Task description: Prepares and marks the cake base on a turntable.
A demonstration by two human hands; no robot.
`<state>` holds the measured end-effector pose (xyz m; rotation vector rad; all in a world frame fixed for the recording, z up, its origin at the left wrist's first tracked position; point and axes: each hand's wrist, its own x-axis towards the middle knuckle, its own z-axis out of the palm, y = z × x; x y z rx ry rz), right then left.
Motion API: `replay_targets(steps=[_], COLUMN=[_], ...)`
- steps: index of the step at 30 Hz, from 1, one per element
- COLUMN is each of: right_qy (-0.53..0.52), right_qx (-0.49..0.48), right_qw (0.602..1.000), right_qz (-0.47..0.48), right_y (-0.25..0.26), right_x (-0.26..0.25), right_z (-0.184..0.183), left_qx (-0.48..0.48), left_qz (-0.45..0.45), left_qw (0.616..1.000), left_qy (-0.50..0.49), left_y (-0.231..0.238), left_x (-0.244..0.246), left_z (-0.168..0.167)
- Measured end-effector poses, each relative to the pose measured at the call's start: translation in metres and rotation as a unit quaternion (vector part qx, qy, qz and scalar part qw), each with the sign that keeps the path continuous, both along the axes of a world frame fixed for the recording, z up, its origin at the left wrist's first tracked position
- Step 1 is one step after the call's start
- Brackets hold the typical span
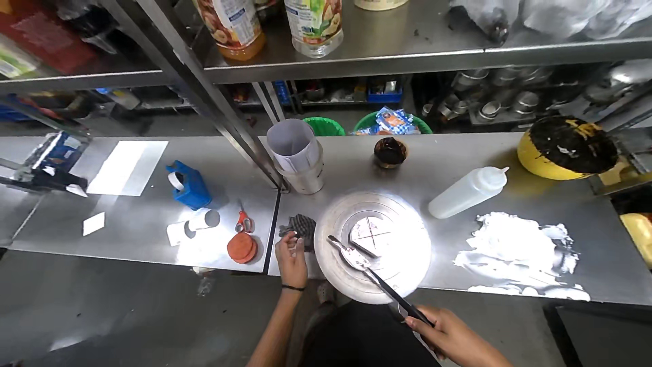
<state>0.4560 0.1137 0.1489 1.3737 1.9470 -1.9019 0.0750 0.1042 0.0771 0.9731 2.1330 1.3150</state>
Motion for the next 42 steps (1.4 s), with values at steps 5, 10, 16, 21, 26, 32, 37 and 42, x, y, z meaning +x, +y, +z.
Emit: replay_targets(steps=[5,10,16,21,26,32,37,42], right_qy=[0.006,-0.005,-0.055,-0.107,-0.168,-0.213,-0.236,-0.26], right_qx=[0.047,0.078,0.11,0.147,0.149,0.158,0.168,0.202], right_qw=[0.999,0.996,0.989,0.975,0.962,0.94,0.929,0.916], right_qz=[-0.019,-0.046,-0.085,-0.129,-0.157,-0.214,-0.232,-0.228], right_y=[-0.009,-0.021,-0.038,-0.052,-0.056,-0.061,-0.067,-0.075], right_x=[-0.011,-0.029,-0.063,-0.092,-0.12,-0.151,-0.162,-0.165], right_z=[0.007,0.009,0.009,0.008,0.012,0.016,0.011,0.009], left_qx=[-0.205,-0.303,-0.218,-0.217,-0.152,0.079,0.095,0.068], left_qz=[-0.147,-0.257,-0.24,-0.266,-0.262,-0.268,-0.327,-0.307], left_qw=[0.951,0.883,0.895,0.883,0.922,0.945,0.932,0.932], left_qy=[0.181,0.25,0.308,0.319,0.242,0.172,0.122,0.179], left_y=[0.036,0.059,0.035,0.011,0.017,0.043,0.049,0.032], left_x=[-0.051,-0.063,-0.068,-0.065,-0.075,-0.048,-0.015,-0.01], left_z=[-0.05,-0.062,-0.087,-0.087,-0.059,-0.005,-0.007,-0.001])
